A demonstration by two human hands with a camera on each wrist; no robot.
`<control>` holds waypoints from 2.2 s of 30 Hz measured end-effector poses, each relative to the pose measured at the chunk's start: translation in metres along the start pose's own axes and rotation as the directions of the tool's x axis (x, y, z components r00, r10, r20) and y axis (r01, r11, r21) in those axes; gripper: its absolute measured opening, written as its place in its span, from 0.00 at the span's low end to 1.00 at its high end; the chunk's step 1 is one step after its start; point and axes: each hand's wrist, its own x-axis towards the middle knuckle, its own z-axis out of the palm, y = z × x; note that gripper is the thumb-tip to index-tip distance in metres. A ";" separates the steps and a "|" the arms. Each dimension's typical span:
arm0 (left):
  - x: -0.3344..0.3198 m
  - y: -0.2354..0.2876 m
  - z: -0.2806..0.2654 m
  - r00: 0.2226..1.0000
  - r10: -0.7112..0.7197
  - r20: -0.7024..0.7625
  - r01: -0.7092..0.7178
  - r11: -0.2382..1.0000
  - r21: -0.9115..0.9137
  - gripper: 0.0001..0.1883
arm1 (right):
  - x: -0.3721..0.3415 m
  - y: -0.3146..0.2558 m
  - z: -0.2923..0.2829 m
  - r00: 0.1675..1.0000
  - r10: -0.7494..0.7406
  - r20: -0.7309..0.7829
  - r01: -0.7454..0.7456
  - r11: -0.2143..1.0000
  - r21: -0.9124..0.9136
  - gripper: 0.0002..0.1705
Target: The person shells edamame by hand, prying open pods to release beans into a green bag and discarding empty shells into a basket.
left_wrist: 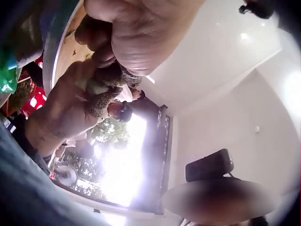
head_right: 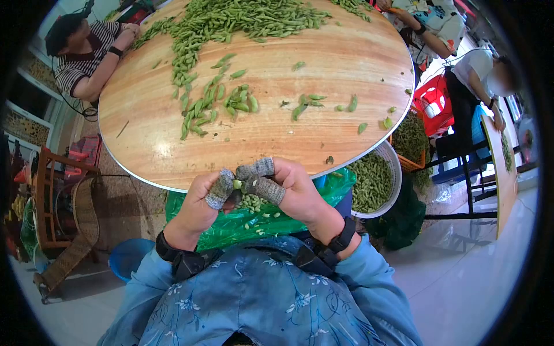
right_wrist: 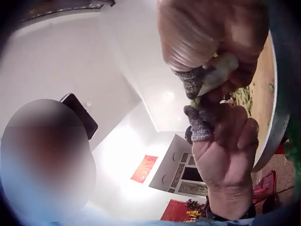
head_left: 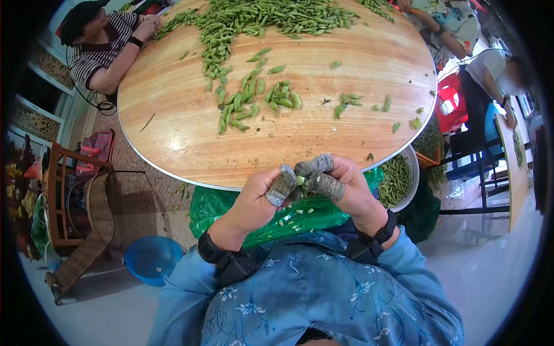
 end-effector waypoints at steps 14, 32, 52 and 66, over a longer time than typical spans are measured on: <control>0.001 0.014 0.000 0.977 0.087 -0.193 -0.050 0.980 0.192 0.10 | 0.004 -0.007 0.010 0.992 -0.057 -0.110 0.021 0.951 -0.307 0.07; 0.011 0.005 -0.011 0.999 -0.053 -0.010 0.047 0.950 -0.307 0.08 | 0.006 0.010 -0.013 0.983 0.183 0.020 -0.175 0.897 0.406 0.17; 0.006 0.005 -0.008 0.978 0.173 -0.113 -0.161 0.981 0.105 0.13 | 0.007 -0.007 0.000 0.987 0.027 -0.160 -0.040 0.996 -0.080 0.11; 0.012 -0.004 0.000 0.996 0.074 0.048 -0.082 0.979 0.189 0.13 | 0.009 -0.005 -0.006 0.976 0.114 -0.185 -0.076 0.977 0.200 0.16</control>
